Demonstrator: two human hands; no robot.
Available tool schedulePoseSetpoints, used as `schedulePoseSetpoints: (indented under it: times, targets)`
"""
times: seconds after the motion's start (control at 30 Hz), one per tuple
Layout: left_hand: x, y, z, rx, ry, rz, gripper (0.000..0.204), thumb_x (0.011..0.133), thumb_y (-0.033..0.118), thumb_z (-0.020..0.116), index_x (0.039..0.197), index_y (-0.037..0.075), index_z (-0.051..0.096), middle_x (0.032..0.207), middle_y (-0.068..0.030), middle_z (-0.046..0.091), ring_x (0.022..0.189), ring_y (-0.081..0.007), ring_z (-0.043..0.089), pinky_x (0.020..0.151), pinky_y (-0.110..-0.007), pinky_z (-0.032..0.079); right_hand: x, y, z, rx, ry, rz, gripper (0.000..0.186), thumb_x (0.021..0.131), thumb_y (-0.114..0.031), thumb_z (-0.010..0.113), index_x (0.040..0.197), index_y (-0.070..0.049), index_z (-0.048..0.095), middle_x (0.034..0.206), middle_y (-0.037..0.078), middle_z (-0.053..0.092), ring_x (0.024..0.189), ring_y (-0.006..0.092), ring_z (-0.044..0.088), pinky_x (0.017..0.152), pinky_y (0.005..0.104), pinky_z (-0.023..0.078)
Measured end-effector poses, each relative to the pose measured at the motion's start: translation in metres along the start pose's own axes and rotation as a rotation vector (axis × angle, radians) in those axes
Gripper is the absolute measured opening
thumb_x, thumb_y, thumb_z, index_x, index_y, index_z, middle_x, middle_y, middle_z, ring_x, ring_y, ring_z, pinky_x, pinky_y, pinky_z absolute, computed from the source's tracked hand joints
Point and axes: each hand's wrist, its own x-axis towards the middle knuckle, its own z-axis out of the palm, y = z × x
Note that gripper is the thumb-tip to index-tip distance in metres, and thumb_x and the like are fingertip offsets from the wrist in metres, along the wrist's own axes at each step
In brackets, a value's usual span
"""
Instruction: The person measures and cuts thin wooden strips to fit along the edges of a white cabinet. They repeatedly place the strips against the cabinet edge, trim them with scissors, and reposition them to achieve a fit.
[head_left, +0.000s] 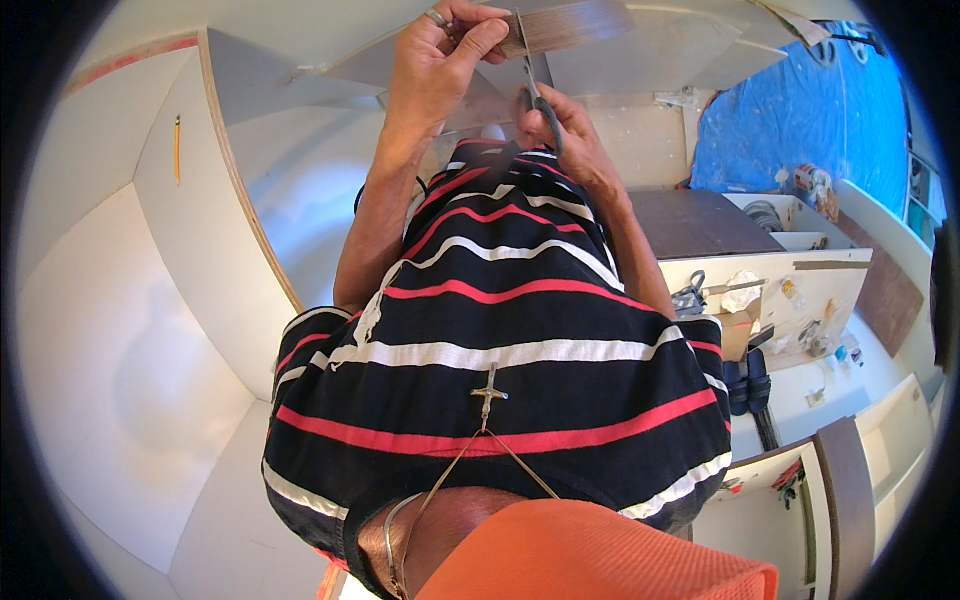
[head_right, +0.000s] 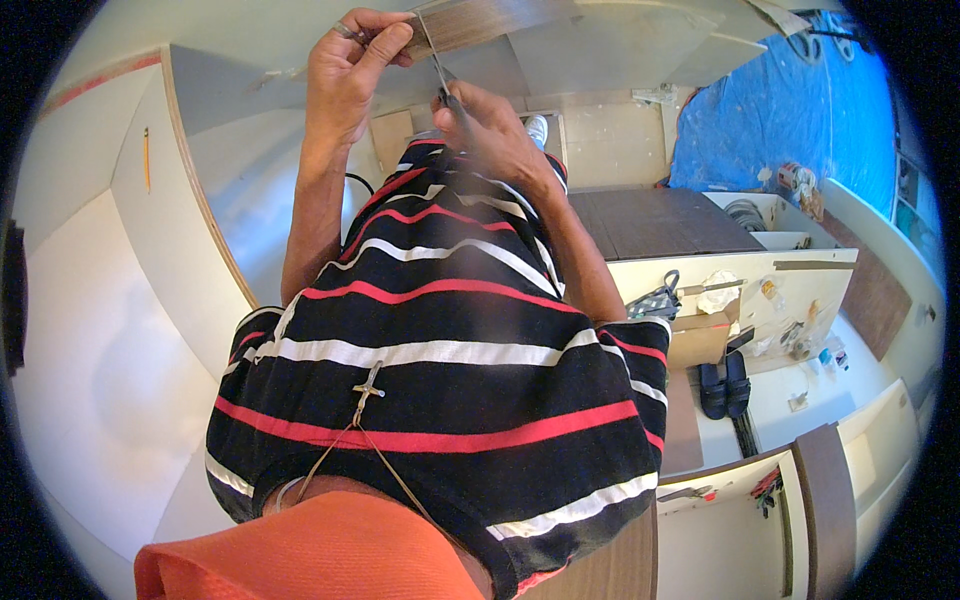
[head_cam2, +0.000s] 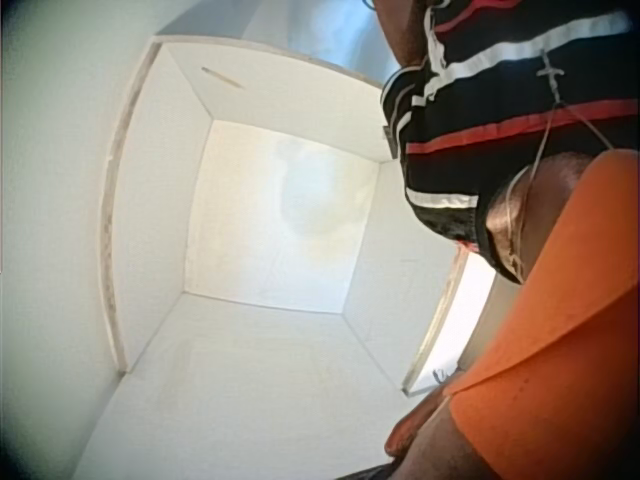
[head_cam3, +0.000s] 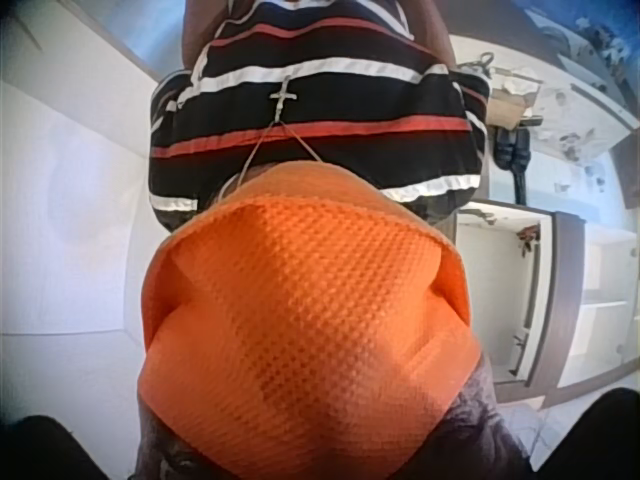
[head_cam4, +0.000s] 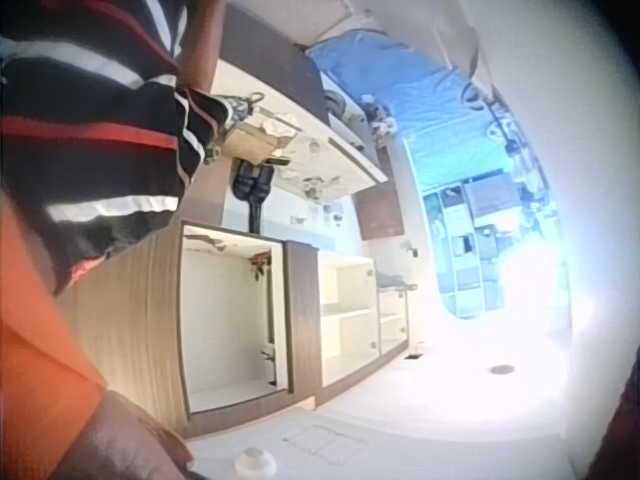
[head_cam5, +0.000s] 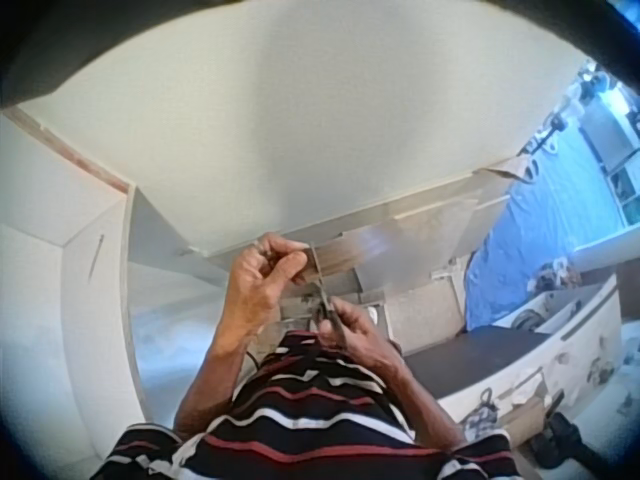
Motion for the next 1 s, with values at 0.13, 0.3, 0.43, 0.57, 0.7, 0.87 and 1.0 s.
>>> schedulePoseSetpoints:
  times: [0.13, 0.3, 0.43, 0.57, 0.7, 0.87, 1.0]
  targets:
    - [0.002, -0.004, 0.003, -0.025, 0.040, -0.014, 0.012, 0.098, 0.012, 0.069, 0.104, 0.001, 0.069, 0.088, -0.0033, 0.069, 0.076, -0.0096, 0.064, 0.070, -0.025, 0.054, -0.007, 0.009, -0.011, -0.001, -0.066, -0.020, 0.058, 0.093, -0.061, 0.064, 0.113, -0.007, 0.061, 0.093, 0.005, 0.066, 0.084, 0.0152, 0.064, 0.076, 0.0292, 0.050]
    - [0.000, -0.011, 0.001, -0.093, 0.033, 0.007, 0.014, 0.099, 0.009, 0.067, 0.111, 0.003, 0.065, 0.091, -0.0033, 0.067, 0.080, -0.0110, 0.064, 0.075, -0.027, 0.054, -0.024, 0.028, -0.019, 0.271, 0.015, 0.132, 0.054, 0.089, -0.049, 0.077, 0.118, -0.010, 0.053, 0.114, 0.012, 0.063, 0.094, 0.0214, 0.068, 0.090, 0.0402, 0.054]
    - [-0.015, -0.023, 0.020, -0.104, 0.021, 0.045, 0.015, 0.098, 0.010, 0.070, 0.109, 0.001, 0.070, 0.098, -0.0051, 0.070, 0.082, -0.0122, 0.066, 0.077, -0.026, 0.056, -0.017, 0.025, -0.014, 0.687, 0.335, -0.151, 0.034, 0.098, -0.017, 0.071, 0.121, -0.011, 0.047, 0.117, 0.012, 0.060, 0.095, 0.0238, 0.069, 0.091, 0.0427, 0.058]
    - [-0.033, -0.041, 0.048, -0.103, -0.085, -0.093, 0.017, 0.098, 0.009, 0.069, 0.113, 0.000, 0.067, 0.099, -0.0070, 0.070, 0.085, -0.0124, 0.067, 0.081, -0.028, 0.057, -0.006, 0.015, -0.017, 0.582, 0.564, -0.308, 0.050, 0.093, -0.003, 0.073, 0.130, -0.012, 0.040, 0.115, 0.013, 0.065, 0.097, 0.0236, 0.070, 0.088, 0.0370, 0.056]
    - [-0.034, -0.057, 0.054, -0.128, -0.252, -0.253, 0.022, 0.097, 0.015, 0.071, 0.113, 0.001, 0.063, 0.100, -0.0057, 0.068, 0.087, -0.0132, 0.067, 0.083, -0.029, 0.057, -0.015, 0.018, -0.037, 0.371, 0.552, -0.235, 0.058, 0.089, -0.001, 0.074, 0.134, -0.008, 0.038, 0.114, 0.013, 0.066, 0.103, 0.0215, 0.068, 0.090, 0.0343, 0.054]
    - [-0.024, -0.071, 0.048, -0.142, -0.529, -0.511, 0.030, 0.095, 0.014, 0.073, 0.116, -0.001, 0.058, 0.097, -0.0068, 0.067, 0.088, -0.0129, 0.067, 0.078, -0.025, 0.057, -0.039, 0.023, -0.066, 0.081, 0.417, -0.184, 0.056, 0.091, -0.005, 0.076, 0.135, -0.010, 0.042, 0.109, 0.011, 0.070, 0.099, 0.0185, 0.069, 0.092, 0.0323, 0.053]
    - [-0.030, -0.078, 0.056, -0.252, -0.560, -0.545, 0.030, 0.094, 0.014, 0.075, 0.116, 0.002, 0.058, 0.097, -0.0056, 0.067, 0.090, -0.0136, 0.067, 0.080, -0.025, 0.056, -0.061, 0.018, -0.067, 0.045, 0.474, -0.142, 0.052, 0.092, -0.008, 0.075, 0.134, -0.009, 0.045, 0.110, 0.011, 0.069, 0.097, 0.0173, 0.068, 0.091, 0.0340, 0.053]
